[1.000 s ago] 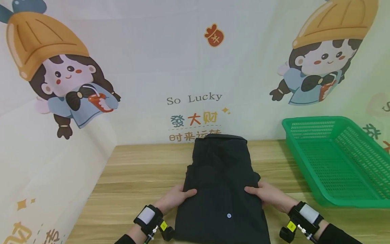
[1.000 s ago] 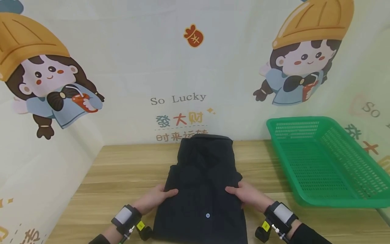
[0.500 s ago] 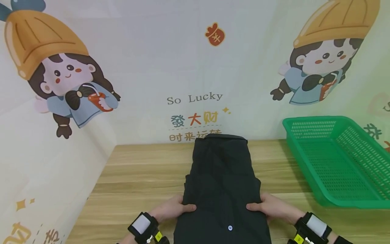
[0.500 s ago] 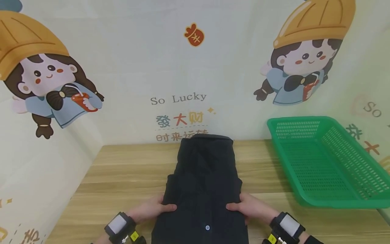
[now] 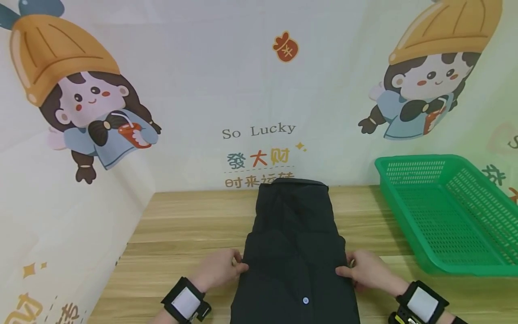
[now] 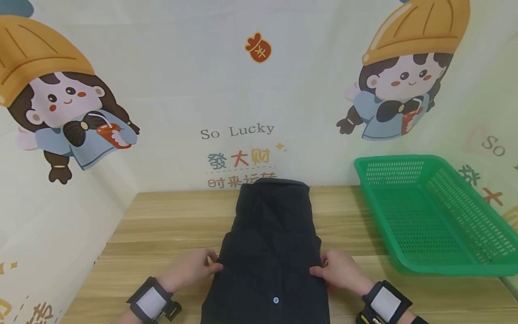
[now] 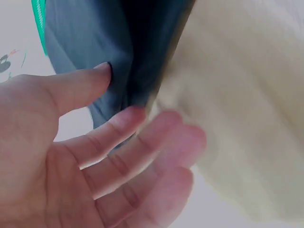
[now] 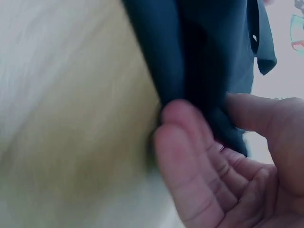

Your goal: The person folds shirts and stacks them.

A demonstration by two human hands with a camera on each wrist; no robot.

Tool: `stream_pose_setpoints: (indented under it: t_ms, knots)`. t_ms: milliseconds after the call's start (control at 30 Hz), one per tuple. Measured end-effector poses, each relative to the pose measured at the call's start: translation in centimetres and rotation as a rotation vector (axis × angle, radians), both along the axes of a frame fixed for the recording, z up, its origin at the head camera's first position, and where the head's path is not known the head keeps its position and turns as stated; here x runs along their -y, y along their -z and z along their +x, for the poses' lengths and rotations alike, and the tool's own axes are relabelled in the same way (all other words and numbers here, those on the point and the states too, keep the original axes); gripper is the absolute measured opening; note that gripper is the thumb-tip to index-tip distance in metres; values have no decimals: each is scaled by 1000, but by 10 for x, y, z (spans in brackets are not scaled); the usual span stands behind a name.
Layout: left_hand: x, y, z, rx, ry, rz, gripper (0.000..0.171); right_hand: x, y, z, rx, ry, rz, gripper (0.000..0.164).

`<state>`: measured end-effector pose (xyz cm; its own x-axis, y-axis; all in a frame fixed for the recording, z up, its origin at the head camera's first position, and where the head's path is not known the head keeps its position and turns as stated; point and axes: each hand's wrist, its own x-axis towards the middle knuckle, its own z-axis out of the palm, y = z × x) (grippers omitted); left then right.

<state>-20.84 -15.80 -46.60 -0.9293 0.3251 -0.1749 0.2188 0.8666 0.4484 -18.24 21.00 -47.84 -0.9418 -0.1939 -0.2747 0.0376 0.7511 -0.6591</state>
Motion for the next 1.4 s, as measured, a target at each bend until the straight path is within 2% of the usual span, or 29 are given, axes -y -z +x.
stream_pose_setpoints:
  t_ms: [100, 167, 267, 300, 433, 533, 600, 733, 833, 1000, 1067, 1167, 1267, 1333, 1400]
  knots:
    - [4, -8, -1, -108, -2, -20, 31, -4, -11, 1, -103, 35, 115, 26]
    - [6, -13, 0, -207, 30, -46, 35, -5, -19, 2, -185, 26, 169, 38]
    - [5, -16, 5, -332, 159, -78, 43, -6, -26, 10, -334, -70, 185, 55]
    - [4, -17, 7, -338, 215, -77, 47, -5, -28, 13, -376, -124, 190, 60]
    - [2, -11, 19, -266, 419, -81, 64, 0, -27, 28, -478, -380, 220, 79]
    - [0, -1, 28, -176, 531, -102, 75, 4, -20, 36, -468, -570, 252, 89]
    - [-1, 7, 32, -148, 611, -134, 79, 5, -13, 40, -450, -679, 268, 93]
    - [-1, 21, 38, -59, 735, -182, 85, 6, 6, 43, -415, -847, 309, 91]
    - [0, 28, 40, -19, 771, -180, 86, 5, 19, 44, -440, -901, 354, 85]
    - [1, 28, 42, -107, 818, -210, 81, 4, 33, 46, -494, -890, 413, 82]
    - [0, 27, 43, -171, 845, -249, 77, 5, 37, 47, -532, -896, 435, 80]
    - [-2, 24, 46, -257, 872, -297, 65, 6, 42, 49, -642, -920, 467, 74]
    - [-4, 22, 48, -306, 882, -285, 55, 6, 42, 51, -760, -946, 474, 66]
    - [-4, 21, 48, -295, 872, -238, 48, 4, 39, 51, -720, -959, 417, 61]
    - [-3, 19, 47, -238, 838, -148, 41, 2, 32, 49, -603, -959, 298, 54]
